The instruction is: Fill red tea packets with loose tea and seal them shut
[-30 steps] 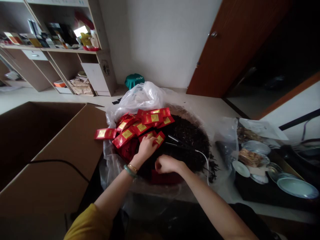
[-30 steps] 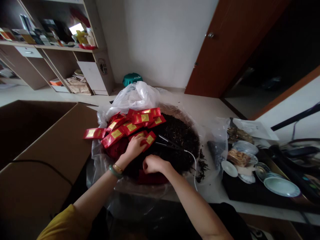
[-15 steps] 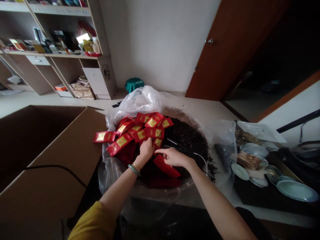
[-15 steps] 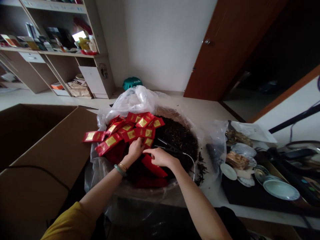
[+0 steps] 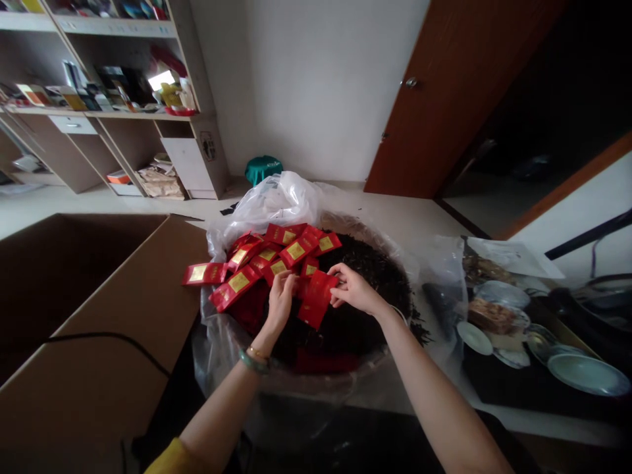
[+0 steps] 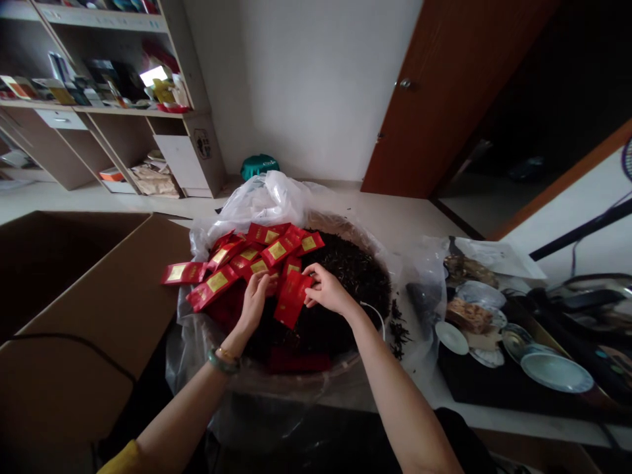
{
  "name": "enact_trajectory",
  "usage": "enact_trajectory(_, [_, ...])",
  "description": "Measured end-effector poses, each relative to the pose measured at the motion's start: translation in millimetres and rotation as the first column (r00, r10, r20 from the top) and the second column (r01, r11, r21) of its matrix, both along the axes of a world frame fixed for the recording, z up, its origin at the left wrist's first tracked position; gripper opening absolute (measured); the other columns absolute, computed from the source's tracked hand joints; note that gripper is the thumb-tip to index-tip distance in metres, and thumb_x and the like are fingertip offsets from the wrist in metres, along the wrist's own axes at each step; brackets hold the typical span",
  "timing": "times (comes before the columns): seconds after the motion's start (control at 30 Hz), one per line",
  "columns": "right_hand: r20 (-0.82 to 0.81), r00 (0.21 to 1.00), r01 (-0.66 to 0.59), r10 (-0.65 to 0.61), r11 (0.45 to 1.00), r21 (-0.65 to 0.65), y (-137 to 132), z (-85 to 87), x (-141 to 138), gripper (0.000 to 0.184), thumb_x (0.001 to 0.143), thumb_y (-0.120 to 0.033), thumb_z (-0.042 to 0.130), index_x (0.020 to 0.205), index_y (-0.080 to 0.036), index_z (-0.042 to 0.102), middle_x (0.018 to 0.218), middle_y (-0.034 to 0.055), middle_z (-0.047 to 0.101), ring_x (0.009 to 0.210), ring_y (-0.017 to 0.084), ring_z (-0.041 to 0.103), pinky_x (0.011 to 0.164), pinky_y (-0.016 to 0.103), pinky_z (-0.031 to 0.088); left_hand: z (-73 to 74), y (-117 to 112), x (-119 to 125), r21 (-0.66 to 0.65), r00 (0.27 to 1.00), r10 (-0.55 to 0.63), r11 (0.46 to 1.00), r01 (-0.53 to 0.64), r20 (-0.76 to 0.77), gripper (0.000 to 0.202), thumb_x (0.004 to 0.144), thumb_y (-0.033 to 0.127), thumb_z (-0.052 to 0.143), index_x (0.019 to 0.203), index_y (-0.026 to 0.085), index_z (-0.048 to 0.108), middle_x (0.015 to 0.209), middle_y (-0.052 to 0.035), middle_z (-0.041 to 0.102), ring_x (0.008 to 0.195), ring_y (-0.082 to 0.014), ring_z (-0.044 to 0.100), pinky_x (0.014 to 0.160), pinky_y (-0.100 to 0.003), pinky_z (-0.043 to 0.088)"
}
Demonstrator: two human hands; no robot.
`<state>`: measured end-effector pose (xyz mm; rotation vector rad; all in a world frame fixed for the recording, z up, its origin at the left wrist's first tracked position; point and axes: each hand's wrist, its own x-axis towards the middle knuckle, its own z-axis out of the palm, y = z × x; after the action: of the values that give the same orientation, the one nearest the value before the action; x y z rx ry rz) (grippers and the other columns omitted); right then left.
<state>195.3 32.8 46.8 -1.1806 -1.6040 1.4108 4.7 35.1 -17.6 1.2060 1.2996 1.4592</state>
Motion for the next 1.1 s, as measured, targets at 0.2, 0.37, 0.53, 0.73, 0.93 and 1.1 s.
enact_trajectory(0.2, [0.227,0.971,0.025,-0.076,0.975,0.219,-7,-7.9,-16,0.023,0.07,-0.02,0.059,0.088,-0.021,0.046,0.083,-0.0009,0.056,0.066,0.014,0.061,0.063,0.034,0.055,16.1,-25,3,-0.068,0.949,-0.156,0.987,0.142,-0.274,0.023,0.073,0.037,0.065,0.075,0.015,0.071,0.067,-0.0031,0.071,0.061,-0.0165,0.062,0.056,-0.024,0.045])
enact_trajectory(0.37, [0.482,0.752,-0.03,-0.449,0.708,0.706,-21,-0.3,-30,0.017,0.079,-0.022,0.061,0.065,-0.019,0.053,0.085,0.0093,0.055,0.088,0.023,0.052,0.078,0.037,0.048,26.9,-29,3,-0.013,0.89,-0.082,0.996,0.085,-0.448,0.017,0.076,0.03,0.063,0.077,0.017,0.073,0.067,-0.0024,0.072,0.06,-0.0162,0.062,0.058,-0.024,0.043])
enact_trajectory(0.53, [0.516,0.794,-0.151,-0.321,0.719,0.679,-22,-2.9,-36,0.022,0.088,-0.02,0.049,0.067,-0.02,0.056,0.072,0.0068,0.058,0.08,0.021,0.052,0.077,0.034,0.045,25.3,-30,-1,-0.014,0.886,-0.109,0.993,0.115,-0.451,0.018,0.077,0.031,0.062,0.071,0.017,0.072,0.063,-0.0012,0.07,0.057,-0.0154,0.06,0.056,-0.023,0.042])
enact_trajectory(0.73, [0.358,0.904,0.026,-0.232,0.868,0.496,-13,-8.5,-28,0.015,0.086,-0.035,0.053,0.086,-0.021,0.059,0.085,0.0051,0.063,0.074,0.018,0.056,0.078,0.033,0.048,22.1,-27,-13,0.028,0.956,-0.073,0.996,0.084,-0.285,0.025,0.069,0.039,0.07,0.082,0.018,0.073,0.074,-0.0032,0.073,0.065,-0.0176,0.064,0.063,-0.026,0.049])
enact_trajectory(0.93, [0.02,0.996,-0.092,0.09,0.98,0.175,-19,-3.3,-32,0.037,0.076,-0.047,0.064,0.097,-0.018,0.067,0.092,0.0059,0.07,0.094,0.023,0.064,0.091,0.042,0.048,20.2,-30,-16,-0.021,0.999,-0.011,1.0,0.012,0.034,0.031,0.067,0.046,0.069,0.069,0.015,0.07,0.069,-0.0035,0.07,0.064,-0.0157,0.062,0.063,-0.026,0.049])
enact_trajectory(1.1, [-0.04,0.997,-0.061,0.06,0.997,-0.036,-19,-7.6,-33,0.046,0.069,-0.055,0.068,0.092,-0.015,0.071,0.088,0.0061,0.073,0.087,0.024,0.066,0.086,0.043,0.05,22.7,-35,-11,0.079,0.996,-0.051,0.995,0.056,-0.072,0.029,0.073,0.045,0.066,0.077,0.017,0.07,0.075,-0.0041,0.071,0.071,-0.0173,0.064,0.068,-0.027,0.05])
